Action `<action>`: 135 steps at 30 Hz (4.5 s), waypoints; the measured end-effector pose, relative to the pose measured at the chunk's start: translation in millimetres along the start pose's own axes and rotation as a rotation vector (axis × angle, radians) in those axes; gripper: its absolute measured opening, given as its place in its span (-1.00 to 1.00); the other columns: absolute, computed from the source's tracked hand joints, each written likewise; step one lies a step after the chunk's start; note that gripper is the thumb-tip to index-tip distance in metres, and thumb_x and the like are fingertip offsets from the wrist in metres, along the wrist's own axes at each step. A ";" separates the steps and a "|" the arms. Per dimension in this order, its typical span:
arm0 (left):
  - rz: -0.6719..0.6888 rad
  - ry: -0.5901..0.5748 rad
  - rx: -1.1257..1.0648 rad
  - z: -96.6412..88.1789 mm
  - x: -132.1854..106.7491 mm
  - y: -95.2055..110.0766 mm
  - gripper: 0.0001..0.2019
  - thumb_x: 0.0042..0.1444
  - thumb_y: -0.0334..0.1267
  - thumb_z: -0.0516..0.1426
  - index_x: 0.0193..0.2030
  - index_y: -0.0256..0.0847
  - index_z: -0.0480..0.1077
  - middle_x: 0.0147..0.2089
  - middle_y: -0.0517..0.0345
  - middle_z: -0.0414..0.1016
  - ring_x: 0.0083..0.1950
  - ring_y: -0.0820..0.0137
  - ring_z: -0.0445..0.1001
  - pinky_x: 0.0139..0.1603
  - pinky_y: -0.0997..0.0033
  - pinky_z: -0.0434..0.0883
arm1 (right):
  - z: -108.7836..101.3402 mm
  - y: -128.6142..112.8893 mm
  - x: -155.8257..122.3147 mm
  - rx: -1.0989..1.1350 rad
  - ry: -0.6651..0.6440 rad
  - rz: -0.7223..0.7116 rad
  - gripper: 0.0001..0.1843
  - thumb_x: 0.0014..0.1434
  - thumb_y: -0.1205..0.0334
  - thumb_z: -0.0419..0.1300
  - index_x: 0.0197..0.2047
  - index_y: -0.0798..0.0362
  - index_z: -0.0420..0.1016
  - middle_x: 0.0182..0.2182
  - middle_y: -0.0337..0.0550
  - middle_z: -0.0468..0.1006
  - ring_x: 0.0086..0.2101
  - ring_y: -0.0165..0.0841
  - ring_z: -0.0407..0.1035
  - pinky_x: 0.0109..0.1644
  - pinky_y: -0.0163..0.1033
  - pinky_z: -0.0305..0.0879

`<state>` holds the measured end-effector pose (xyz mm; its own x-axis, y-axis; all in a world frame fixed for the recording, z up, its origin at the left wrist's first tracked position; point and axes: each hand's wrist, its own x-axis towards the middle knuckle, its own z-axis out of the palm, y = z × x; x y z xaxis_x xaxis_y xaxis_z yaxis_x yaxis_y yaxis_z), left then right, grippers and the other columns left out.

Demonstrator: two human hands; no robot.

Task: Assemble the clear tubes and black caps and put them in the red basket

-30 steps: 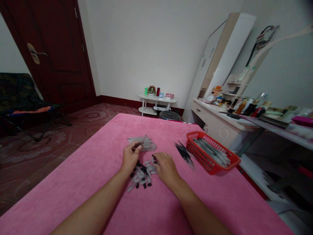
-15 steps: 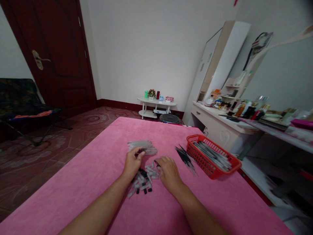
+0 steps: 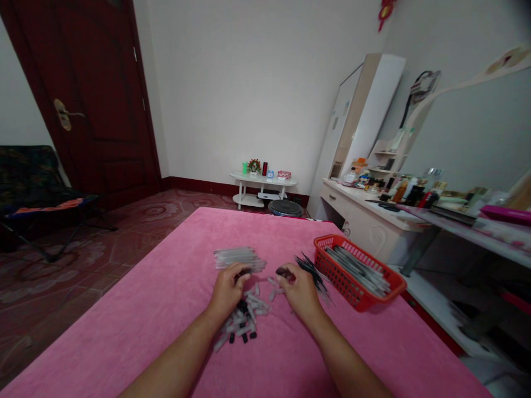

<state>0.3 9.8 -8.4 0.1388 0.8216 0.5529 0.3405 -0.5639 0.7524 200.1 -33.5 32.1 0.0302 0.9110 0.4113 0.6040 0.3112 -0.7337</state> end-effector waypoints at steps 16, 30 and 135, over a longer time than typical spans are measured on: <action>0.080 -0.133 0.137 0.0 -1.6 5.3 -0.83 0.12 -0.32 0.09 -0.21 -0.21 0.50 -0.25 0.05 0.52 -0.16 0.30 0.45 -0.10 0.30 0.35 | -12.9 -20.7 5.7 0.139 0.067 -0.018 -0.85 0.00 0.35 0.13 -0.33 0.08 0.50 -0.42 -0.18 0.55 -0.39 -0.36 0.41 -0.29 -0.30 0.29; 0.124 -0.165 0.132 -0.8 -2.3 14.1 -0.81 0.10 -0.36 0.10 -0.19 -0.19 0.51 -0.22 0.03 0.53 -0.11 0.27 0.44 -0.05 0.25 0.35 | -9.9 -16.1 3.0 0.006 0.023 -0.108 -0.84 0.01 0.40 0.11 -0.34 0.08 0.50 -0.40 -0.18 0.53 -0.38 -0.38 0.37 -0.28 -0.31 0.25; 0.139 -0.157 0.171 2.7 -4.6 4.7 -0.79 0.05 -0.46 0.12 -0.20 -0.19 0.50 -0.26 0.08 0.51 -0.16 0.33 0.43 -0.11 0.32 0.36 | -15.0 -26.8 -4.8 -0.365 -0.074 -0.110 -0.80 0.19 0.14 0.09 -0.37 0.04 0.45 -0.50 -0.23 0.50 -0.48 -0.42 0.33 -0.41 -0.36 0.02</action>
<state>3.7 3.6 -8.4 0.3335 0.7475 0.5745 0.4582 -0.6611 0.5942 195.8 -50.3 58.0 -0.1002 0.8989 0.4265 0.8447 0.3033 -0.4409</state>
